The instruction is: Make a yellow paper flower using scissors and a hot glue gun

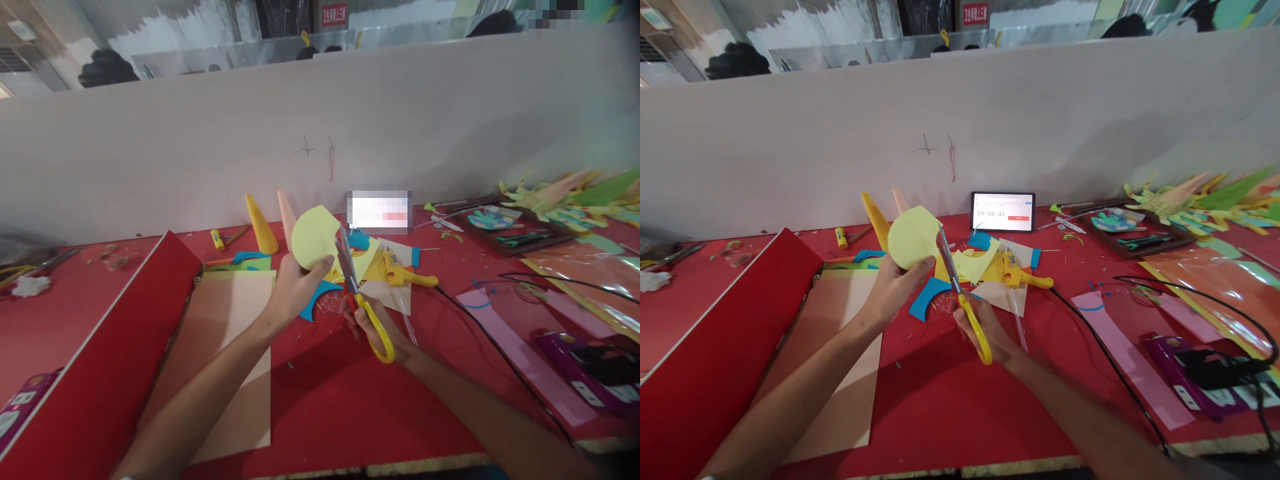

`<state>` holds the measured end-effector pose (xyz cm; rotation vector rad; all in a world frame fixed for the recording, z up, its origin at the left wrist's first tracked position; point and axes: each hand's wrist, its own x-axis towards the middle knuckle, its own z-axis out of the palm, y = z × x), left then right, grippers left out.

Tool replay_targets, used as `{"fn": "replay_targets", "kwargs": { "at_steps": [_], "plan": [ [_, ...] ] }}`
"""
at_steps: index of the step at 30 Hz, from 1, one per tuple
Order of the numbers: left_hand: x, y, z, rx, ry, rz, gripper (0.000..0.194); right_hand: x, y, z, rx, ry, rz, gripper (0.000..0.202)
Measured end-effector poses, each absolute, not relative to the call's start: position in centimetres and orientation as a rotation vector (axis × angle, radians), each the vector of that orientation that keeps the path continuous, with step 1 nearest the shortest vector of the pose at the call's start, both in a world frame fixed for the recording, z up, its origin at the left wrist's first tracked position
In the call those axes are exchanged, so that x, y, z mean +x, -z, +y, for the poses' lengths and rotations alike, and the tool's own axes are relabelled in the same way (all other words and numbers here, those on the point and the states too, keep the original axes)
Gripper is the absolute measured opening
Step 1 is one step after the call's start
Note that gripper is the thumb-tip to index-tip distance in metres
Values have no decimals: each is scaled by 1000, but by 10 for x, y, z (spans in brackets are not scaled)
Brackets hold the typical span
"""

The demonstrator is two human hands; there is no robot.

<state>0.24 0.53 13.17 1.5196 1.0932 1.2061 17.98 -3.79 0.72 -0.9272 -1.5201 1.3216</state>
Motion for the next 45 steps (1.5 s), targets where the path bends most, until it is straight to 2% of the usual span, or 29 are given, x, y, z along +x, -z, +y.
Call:
{"fn": "replay_targets", "kwargs": {
  "at_steps": [9, 17, 25, 30, 35, 45],
  "plan": [
    [6, -130, 4, 1522, -1107, 1099, 25, 180, -15, -39, -895, -1365, -1538, 67],
    [6, -125, 6, 1497, -1088, 1070, 25, 179, -25, -39, -901, -1257, -1615, 64],
    [2, -126, 3, 1531, -1032, 998, 42, 180, -19, -40, -862, -1334, -1560, 64],
    [-7, -133, 10, 1500, -1265, 981, 37, 182, -12, -40, -817, -1373, -1535, 64],
    [-8, -134, 12, 1434, -1290, 972, 34, 179, -16, -41, -773, -1408, -1497, 65],
    [-4, -139, 12, 1194, -1219, 975, 32, 177, -24, -39, -578, -1847, -1284, 74]
  ]
}}
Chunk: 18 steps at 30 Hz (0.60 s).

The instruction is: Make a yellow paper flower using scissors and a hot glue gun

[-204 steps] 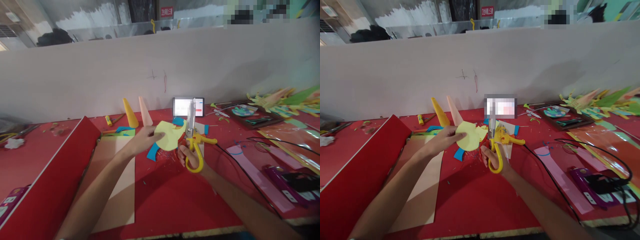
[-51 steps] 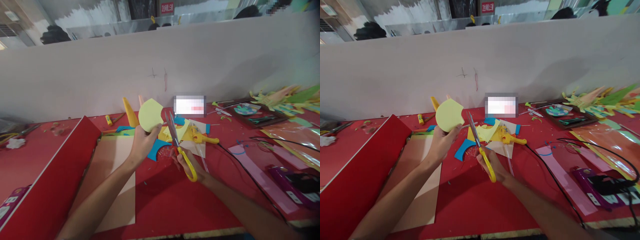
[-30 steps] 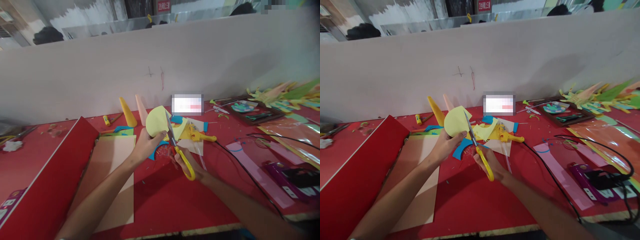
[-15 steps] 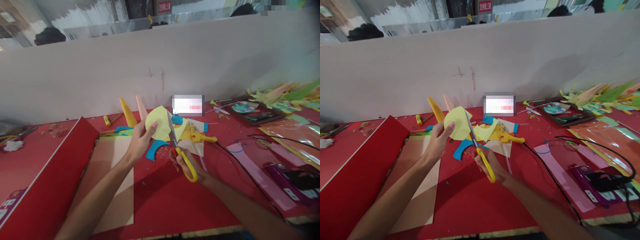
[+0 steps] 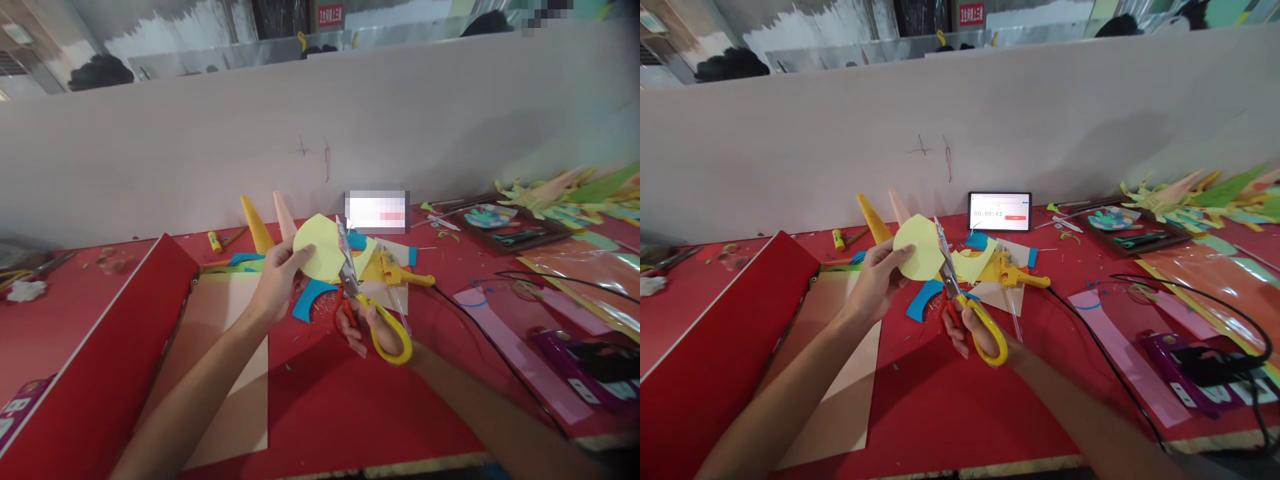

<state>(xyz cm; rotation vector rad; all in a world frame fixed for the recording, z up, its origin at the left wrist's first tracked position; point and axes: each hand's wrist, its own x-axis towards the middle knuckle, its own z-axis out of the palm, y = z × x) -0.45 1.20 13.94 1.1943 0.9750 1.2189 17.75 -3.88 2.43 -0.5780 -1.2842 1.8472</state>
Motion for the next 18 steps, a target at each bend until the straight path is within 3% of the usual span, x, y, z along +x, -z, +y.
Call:
{"fn": "replay_targets", "kwargs": {
  "at_steps": [18],
  "plan": [
    [-3, -135, 10, 1242, -1141, 997, 33, 183, -20, -33, -567, -1806, -1285, 70]
  ]
}}
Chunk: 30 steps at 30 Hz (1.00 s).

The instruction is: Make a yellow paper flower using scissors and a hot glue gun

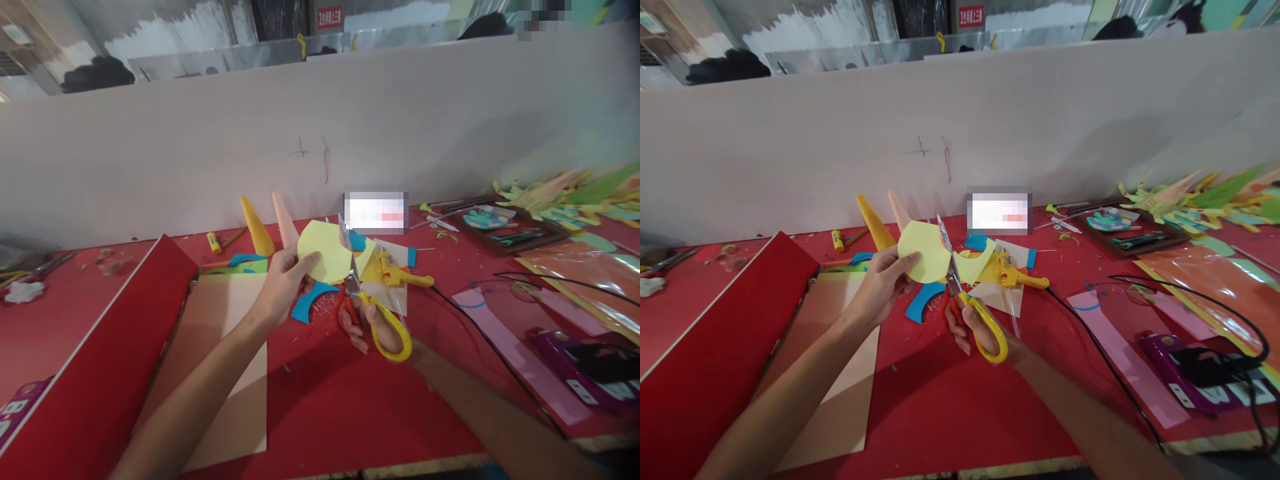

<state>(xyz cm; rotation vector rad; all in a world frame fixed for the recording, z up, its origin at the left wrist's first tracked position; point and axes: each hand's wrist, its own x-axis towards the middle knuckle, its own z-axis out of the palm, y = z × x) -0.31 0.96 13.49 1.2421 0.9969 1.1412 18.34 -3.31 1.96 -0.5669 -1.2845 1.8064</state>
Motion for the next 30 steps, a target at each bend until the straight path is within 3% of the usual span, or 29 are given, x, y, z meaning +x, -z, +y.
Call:
{"fn": "replay_targets", "kwargs": {
  "at_steps": [21, 30],
  "plan": [
    [-5, -133, 7, 1428, -1068, 969, 40, 188, -1, -27, -540, -1685, -1355, 70],
    [-8, -136, 14, 1507, -1198, 1042, 40, 188, -4, -29, -566, -1698, -1379, 69]
  ]
}}
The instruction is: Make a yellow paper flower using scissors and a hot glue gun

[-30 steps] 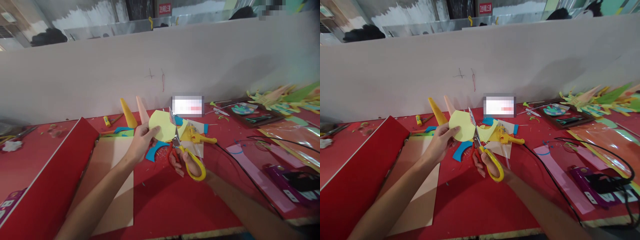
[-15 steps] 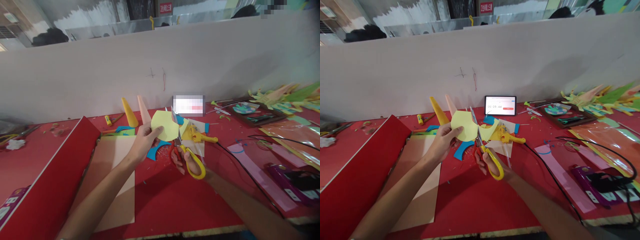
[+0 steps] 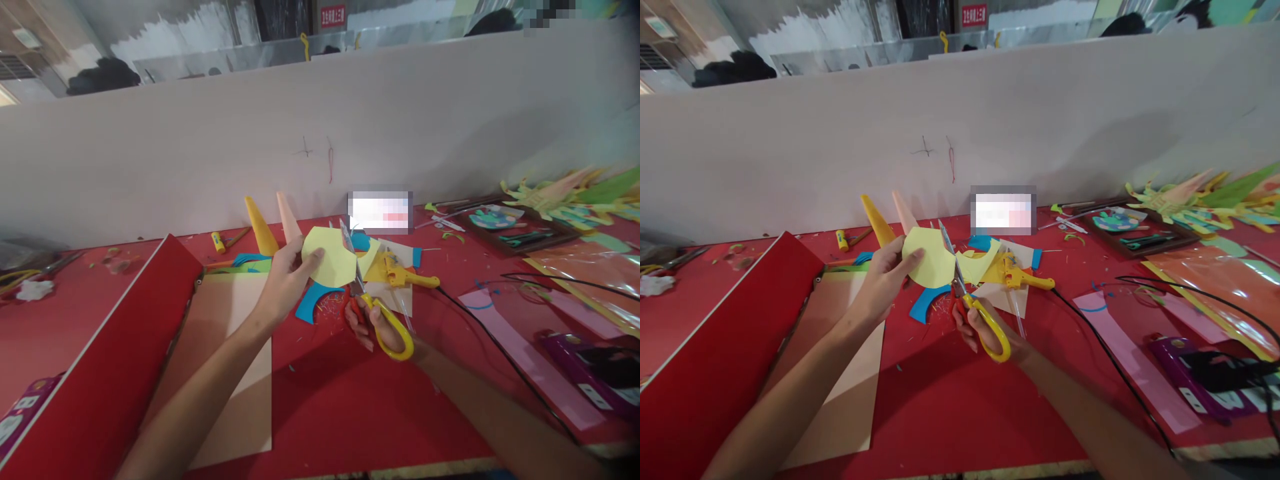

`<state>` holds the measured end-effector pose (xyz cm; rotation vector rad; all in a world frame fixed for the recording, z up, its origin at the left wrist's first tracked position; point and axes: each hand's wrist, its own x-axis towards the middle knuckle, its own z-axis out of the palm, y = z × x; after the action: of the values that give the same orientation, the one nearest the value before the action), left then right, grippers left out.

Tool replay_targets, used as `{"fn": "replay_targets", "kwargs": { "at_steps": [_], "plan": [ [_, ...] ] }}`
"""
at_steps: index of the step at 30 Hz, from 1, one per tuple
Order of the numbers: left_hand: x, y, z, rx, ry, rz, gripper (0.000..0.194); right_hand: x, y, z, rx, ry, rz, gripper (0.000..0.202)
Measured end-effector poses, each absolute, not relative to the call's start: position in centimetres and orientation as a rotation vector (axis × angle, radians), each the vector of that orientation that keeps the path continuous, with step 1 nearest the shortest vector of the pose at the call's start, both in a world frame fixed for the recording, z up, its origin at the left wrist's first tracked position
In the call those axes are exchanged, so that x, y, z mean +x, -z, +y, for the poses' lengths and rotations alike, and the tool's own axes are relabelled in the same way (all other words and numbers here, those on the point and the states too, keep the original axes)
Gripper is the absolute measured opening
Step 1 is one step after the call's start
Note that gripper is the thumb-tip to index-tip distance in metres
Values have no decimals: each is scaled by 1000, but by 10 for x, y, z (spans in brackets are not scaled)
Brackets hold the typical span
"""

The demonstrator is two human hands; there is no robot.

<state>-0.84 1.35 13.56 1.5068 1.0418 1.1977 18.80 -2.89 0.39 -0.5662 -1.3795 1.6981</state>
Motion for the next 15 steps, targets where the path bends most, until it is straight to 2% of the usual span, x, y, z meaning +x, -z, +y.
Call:
{"fn": "replay_targets", "kwargs": {
  "at_steps": [15],
  "plan": [
    [-10, -135, 14, 1531, -1109, 1063, 27, 189, 2, -28, -620, -1703, -1375, 72]
  ]
}}
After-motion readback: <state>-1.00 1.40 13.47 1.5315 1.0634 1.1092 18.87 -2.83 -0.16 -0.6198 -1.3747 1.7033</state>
